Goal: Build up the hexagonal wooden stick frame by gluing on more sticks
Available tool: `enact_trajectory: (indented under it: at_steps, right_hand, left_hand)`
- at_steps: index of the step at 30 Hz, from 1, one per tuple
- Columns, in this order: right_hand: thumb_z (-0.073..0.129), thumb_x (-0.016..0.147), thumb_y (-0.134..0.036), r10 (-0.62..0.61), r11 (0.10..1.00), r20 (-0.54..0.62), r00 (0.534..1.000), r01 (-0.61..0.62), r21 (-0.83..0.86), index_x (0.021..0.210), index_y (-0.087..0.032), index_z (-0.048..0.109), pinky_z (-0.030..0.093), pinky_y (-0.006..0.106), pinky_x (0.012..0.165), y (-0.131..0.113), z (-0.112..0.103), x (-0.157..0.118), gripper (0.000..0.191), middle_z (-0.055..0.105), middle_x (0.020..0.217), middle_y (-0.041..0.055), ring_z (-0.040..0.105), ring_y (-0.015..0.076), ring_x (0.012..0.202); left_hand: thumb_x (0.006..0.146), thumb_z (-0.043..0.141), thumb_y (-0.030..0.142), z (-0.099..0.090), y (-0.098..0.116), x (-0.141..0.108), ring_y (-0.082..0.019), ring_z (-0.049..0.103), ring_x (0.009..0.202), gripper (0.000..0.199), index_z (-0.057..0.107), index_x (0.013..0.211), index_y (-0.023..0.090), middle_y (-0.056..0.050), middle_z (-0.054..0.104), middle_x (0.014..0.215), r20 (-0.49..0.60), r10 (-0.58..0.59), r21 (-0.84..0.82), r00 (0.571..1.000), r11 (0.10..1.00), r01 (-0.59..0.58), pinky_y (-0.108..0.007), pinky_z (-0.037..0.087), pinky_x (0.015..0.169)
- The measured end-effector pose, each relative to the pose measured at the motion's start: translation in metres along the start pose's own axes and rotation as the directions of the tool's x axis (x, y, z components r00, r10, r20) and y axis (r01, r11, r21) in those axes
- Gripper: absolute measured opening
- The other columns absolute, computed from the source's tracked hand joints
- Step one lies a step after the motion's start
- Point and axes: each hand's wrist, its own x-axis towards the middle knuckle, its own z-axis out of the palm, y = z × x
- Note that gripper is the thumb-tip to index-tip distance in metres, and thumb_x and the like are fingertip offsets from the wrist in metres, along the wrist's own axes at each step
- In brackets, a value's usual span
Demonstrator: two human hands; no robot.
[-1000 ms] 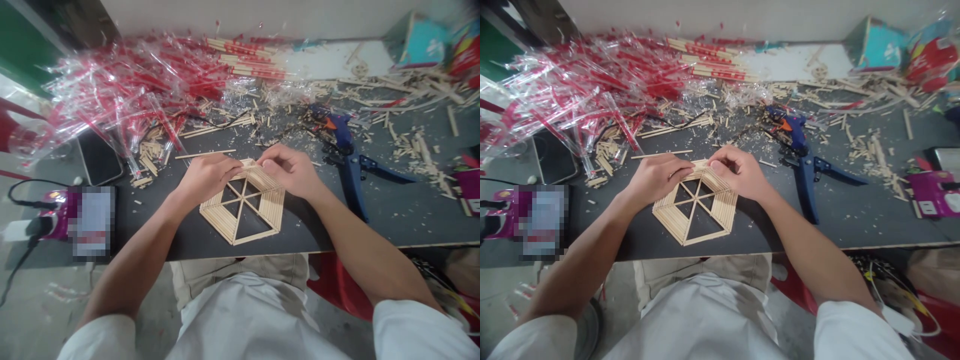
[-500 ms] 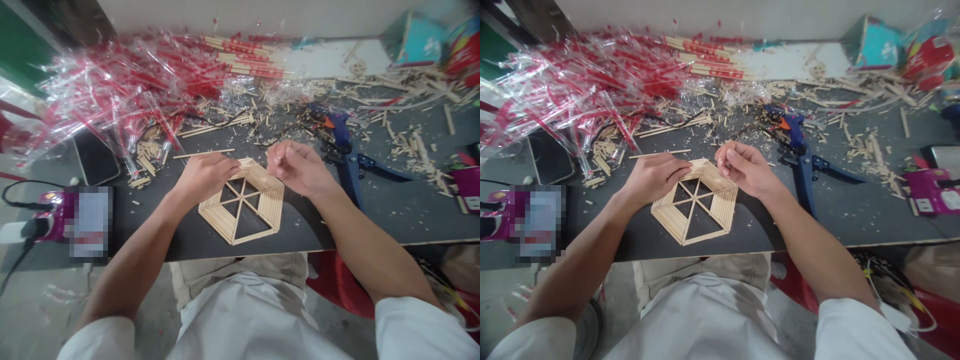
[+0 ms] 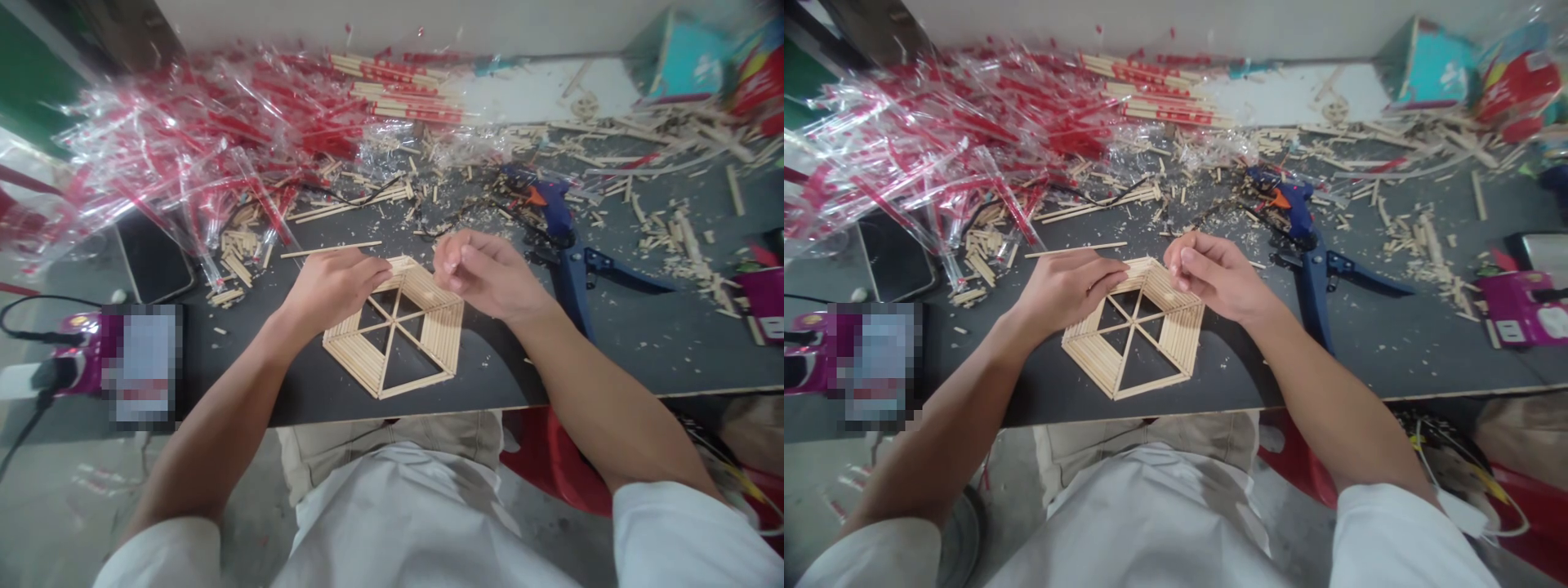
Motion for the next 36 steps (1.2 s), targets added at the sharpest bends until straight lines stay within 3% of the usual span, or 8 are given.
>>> enact_trajectory:
  at_steps: [7, 16, 18, 21, 25, 31, 36]
  right_hand:
    - [0.074, 0.085, -0.033, -0.016, 0.999, -0.095, 0.995, 0.011, -0.048, 0.064, -0.022, 0.049, 0.033, 0.028, 0.053, -0.008, 0.004, 0.001, 0.034, 0.046, 0.069, -0.0024, 0.037, 0.0094, 0.055]
    - [0.066, 0.096, -0.057, -0.081, 0.979, -0.115, 0.990, 0.057, -0.197, 0.061, -0.025, 0.039, 0.030, 0.029, 0.047, -0.002, 0.005, 0.002, 0.055, 0.038, 0.058, -0.0041, 0.031, 0.0101, 0.049]
    - [0.062, 0.098, -0.064, -0.134, 0.932, -0.126, 0.983, 0.082, -0.353, 0.066, -0.024, 0.050, 0.033, 0.030, 0.049, 0.002, 0.003, 0.001, 0.053, 0.046, 0.061, -0.0028, 0.036, 0.0103, 0.050]
    - [0.068, 0.097, -0.062, -0.238, 0.789, -0.149, 0.960, 0.101, -0.606, 0.085, -0.024, 0.071, 0.041, 0.031, 0.056, 0.006, 0.001, -0.001, 0.040, 0.063, 0.073, 0.0005, 0.049, 0.0125, 0.059]
    - [0.075, 0.094, -0.054, -0.263, 0.690, -0.076, 0.962, 0.132, -0.712, 0.106, -0.028, 0.077, 0.049, 0.035, 0.068, 0.008, 0.003, -0.004, 0.029, 0.074, 0.091, 0.0031, 0.061, 0.0172, 0.073]
    - [0.070, 0.097, -0.055, -0.211, 0.539, 0.027, 0.977, 0.139, -0.831, 0.088, -0.027, 0.076, 0.046, 0.038, 0.069, 0.005, 0.000, -0.003, 0.030, 0.075, 0.084, 0.0055, 0.060, 0.0203, 0.072]
    - [0.066, 0.100, -0.054, -0.154, 0.476, 0.048, 0.987, 0.117, -0.871, 0.090, -0.025, 0.075, 0.045, 0.037, 0.070, 0.002, -0.006, -0.003, 0.032, 0.074, 0.086, 0.0062, 0.062, 0.0208, 0.074]
  left_hand:
    - [0.112, 0.050, 0.035, 0.000, 0.000, 0.000, -0.017, 0.076, 0.081, 0.034, 0.079, 0.105, 0.017, -0.005, 0.081, 0.089, -0.003, -0.035, 0.002, 0.999, 0.999, 0.035, -0.028, 0.055, 0.073]
    - [0.110, 0.053, 0.034, -0.002, -0.006, -0.001, -0.018, 0.077, 0.084, 0.032, 0.080, 0.109, 0.018, -0.006, 0.082, 0.094, -0.010, -0.089, -0.022, 0.996, 0.996, 0.089, -0.028, 0.055, 0.074]
    - [0.110, 0.053, 0.035, -0.002, -0.006, -0.001, -0.018, 0.077, 0.085, 0.032, 0.080, 0.108, 0.018, -0.006, 0.082, 0.094, -0.001, -0.103, -0.040, 0.995, 0.994, 0.103, -0.028, 0.055, 0.075]
    - [0.110, 0.052, 0.036, 0.000, -0.003, -0.001, -0.018, 0.076, 0.084, 0.033, 0.080, 0.106, 0.018, -0.006, 0.082, 0.094, 0.010, -0.114, -0.071, 0.993, 0.991, 0.115, -0.029, 0.054, 0.075]
    - [0.109, 0.054, 0.035, 0.001, 0.001, 0.001, -0.018, 0.073, 0.079, 0.033, 0.081, 0.102, 0.018, -0.006, 0.080, 0.087, 0.015, -0.104, -0.131, 0.994, 0.986, 0.105, -0.029, 0.052, 0.071]
    - [0.107, 0.057, 0.039, -0.001, 0.002, 0.003, -0.020, 0.073, 0.087, 0.033, 0.082, 0.098, 0.019, -0.007, 0.081, 0.090, 0.074, -0.090, -0.196, 0.993, 0.975, 0.103, -0.032, 0.054, 0.077]
    - [0.106, 0.056, 0.037, -0.008, -0.005, 0.003, -0.021, 0.073, 0.089, 0.032, 0.082, 0.101, 0.018, -0.008, 0.081, 0.094, 0.038, -0.219, -0.154, 0.975, 0.963, 0.222, -0.033, 0.053, 0.077]
